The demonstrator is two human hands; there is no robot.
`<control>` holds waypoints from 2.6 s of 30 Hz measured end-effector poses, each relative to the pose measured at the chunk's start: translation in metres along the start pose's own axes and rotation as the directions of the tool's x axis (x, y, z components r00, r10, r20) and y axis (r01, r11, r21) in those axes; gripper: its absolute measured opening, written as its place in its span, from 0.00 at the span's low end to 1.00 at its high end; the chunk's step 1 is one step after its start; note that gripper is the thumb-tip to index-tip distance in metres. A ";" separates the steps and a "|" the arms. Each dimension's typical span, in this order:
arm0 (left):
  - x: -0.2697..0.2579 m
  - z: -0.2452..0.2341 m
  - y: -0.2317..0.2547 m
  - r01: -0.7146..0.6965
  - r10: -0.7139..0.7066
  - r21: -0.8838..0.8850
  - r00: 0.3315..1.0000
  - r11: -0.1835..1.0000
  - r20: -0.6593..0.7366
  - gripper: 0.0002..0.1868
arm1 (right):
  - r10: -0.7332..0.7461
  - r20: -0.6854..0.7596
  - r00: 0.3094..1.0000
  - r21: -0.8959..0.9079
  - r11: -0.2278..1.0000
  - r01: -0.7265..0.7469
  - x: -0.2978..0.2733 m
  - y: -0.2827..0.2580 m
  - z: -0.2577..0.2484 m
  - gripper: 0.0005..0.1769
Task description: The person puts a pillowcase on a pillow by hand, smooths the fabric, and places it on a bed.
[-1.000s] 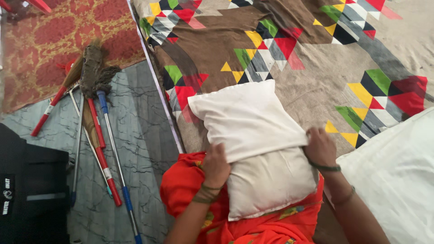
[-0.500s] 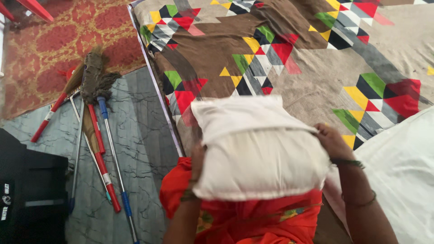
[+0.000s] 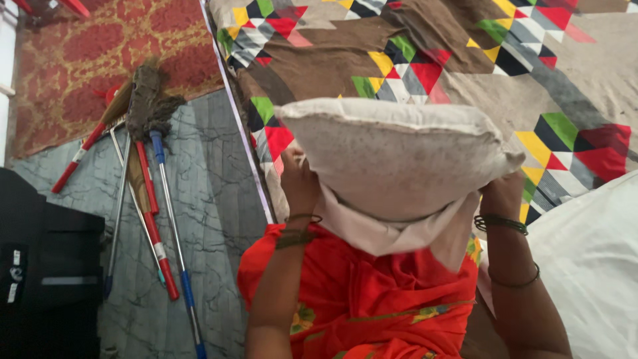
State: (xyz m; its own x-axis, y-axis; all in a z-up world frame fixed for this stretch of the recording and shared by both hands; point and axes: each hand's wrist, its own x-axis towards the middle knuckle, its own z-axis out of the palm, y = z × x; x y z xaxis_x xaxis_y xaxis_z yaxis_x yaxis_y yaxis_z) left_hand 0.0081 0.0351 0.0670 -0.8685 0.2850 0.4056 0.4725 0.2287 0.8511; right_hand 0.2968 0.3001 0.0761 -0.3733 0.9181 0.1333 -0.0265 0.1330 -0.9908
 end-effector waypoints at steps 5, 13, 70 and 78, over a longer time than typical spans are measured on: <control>0.007 -0.007 0.050 -0.037 0.037 0.152 0.999 0.988 0.001 0.13 | -0.459 -0.154 0.875 0.137 0.867 0.479 -0.046 -0.059 0.013 0.19; -0.031 -0.024 0.073 -0.462 0.439 0.401 0.885 0.791 0.156 0.15 | -0.683 0.412 0.603 -0.604 0.291 0.742 -0.056 -0.134 0.052 0.45; 0.015 -0.054 0.146 -0.091 0.329 -0.345 0.593 0.934 0.735 0.12 | -0.163 0.980 -0.115 0.182 0.493 0.851 -0.065 -0.187 0.106 0.11; 0.050 -0.036 0.063 0.209 0.141 -0.224 0.350 0.952 0.926 0.15 | -0.747 0.529 0.404 -0.264 0.307 0.914 -0.132 -0.166 0.067 0.27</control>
State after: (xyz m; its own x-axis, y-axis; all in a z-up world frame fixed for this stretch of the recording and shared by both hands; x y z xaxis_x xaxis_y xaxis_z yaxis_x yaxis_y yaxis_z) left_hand -0.0107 0.0306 0.1532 -0.0986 0.9941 -0.0463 0.2350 0.0685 0.9696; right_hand 0.2885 0.1318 0.2209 -0.6211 0.0738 0.7803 -0.1047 0.9788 -0.1760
